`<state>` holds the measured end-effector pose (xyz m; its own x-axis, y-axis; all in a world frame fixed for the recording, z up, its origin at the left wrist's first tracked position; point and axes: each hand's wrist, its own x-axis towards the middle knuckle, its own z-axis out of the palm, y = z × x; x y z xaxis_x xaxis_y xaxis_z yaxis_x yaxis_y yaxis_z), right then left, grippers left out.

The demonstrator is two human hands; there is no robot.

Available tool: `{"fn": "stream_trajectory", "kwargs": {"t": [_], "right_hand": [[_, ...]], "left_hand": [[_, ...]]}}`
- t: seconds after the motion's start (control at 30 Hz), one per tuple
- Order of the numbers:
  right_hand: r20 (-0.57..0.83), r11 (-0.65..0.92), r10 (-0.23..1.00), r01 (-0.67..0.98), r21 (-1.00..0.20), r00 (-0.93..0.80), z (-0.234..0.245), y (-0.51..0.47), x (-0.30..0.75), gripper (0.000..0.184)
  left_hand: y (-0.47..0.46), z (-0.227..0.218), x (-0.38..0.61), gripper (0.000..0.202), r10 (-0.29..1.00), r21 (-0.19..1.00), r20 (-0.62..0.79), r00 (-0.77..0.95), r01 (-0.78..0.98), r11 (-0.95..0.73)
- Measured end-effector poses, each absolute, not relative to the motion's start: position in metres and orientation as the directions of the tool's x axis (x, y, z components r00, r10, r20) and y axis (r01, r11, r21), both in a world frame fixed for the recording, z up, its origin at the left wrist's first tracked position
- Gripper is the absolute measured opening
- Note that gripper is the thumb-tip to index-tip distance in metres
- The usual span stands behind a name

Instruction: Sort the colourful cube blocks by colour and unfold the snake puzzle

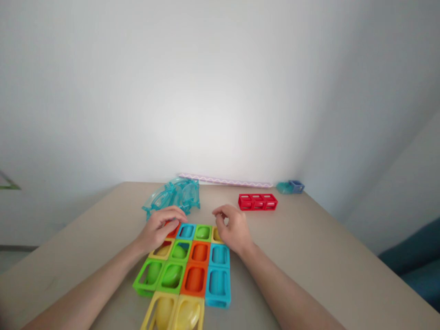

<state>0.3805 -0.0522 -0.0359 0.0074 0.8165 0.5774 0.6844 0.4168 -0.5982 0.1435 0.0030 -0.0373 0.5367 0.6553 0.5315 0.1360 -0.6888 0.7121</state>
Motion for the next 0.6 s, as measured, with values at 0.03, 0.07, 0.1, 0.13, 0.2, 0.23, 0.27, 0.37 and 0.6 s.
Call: {"fn": "stream_trajectory", "kwargs": {"t": [0.03,0.07,0.1,0.13,0.2,0.23,0.27,0.37,0.6], "right_hand": [[0.545,0.384,0.838,0.684,-0.62,0.023,-0.036,-0.051,0.385,0.02],[0.508,0.353,0.861,0.682,-0.641,0.032,-0.036,-0.049,0.389,0.021],[0.472,0.33,0.881,0.678,-0.656,0.028,-0.036,-0.048,0.394,0.021],[0.442,0.321,0.897,0.676,-0.663,0.007,-0.035,-0.047,0.399,0.021],[0.376,0.332,0.923,0.667,-0.667,-0.082,-0.033,-0.047,0.408,0.021],[0.324,0.334,0.936,0.652,-0.681,-0.141,-0.032,-0.048,0.412,0.022],[0.251,0.324,0.946,0.626,-0.709,-0.206,-0.031,-0.049,0.416,0.024],[-0.025,0.211,0.914,0.527,-0.823,-0.405,-0.028,-0.054,0.42,0.043],[-0.125,0.064,0.917,0.447,-0.892,-0.38,-0.027,-0.055,0.409,0.059]], "left_hand": [[0.004,-0.037,0.143,0.023,0.659,0.704,0.525,0.539,0.159,-0.692],[0.004,-0.036,0.143,0.023,0.664,0.694,0.518,0.539,0.189,-0.695],[0.004,-0.035,0.142,0.023,0.672,0.681,0.509,0.537,0.225,-0.696],[0.004,-0.034,0.141,0.023,0.683,0.668,0.495,0.537,0.268,-0.694],[0.004,-0.031,0.139,0.021,0.701,0.642,0.435,0.566,0.351,-0.682],[0.003,-0.029,0.137,0.02,0.699,0.628,0.39,0.6,0.381,-0.678],[0.002,-0.027,0.136,0.022,0.687,0.616,0.341,0.641,0.4,-0.679],[-0.002,-0.022,0.135,0.031,0.655,0.598,0.245,0.715,0.421,-0.682],[0.003,-0.02,0.128,0.022,0.713,0.728,0.111,0.693,0.431,-0.533]]}}
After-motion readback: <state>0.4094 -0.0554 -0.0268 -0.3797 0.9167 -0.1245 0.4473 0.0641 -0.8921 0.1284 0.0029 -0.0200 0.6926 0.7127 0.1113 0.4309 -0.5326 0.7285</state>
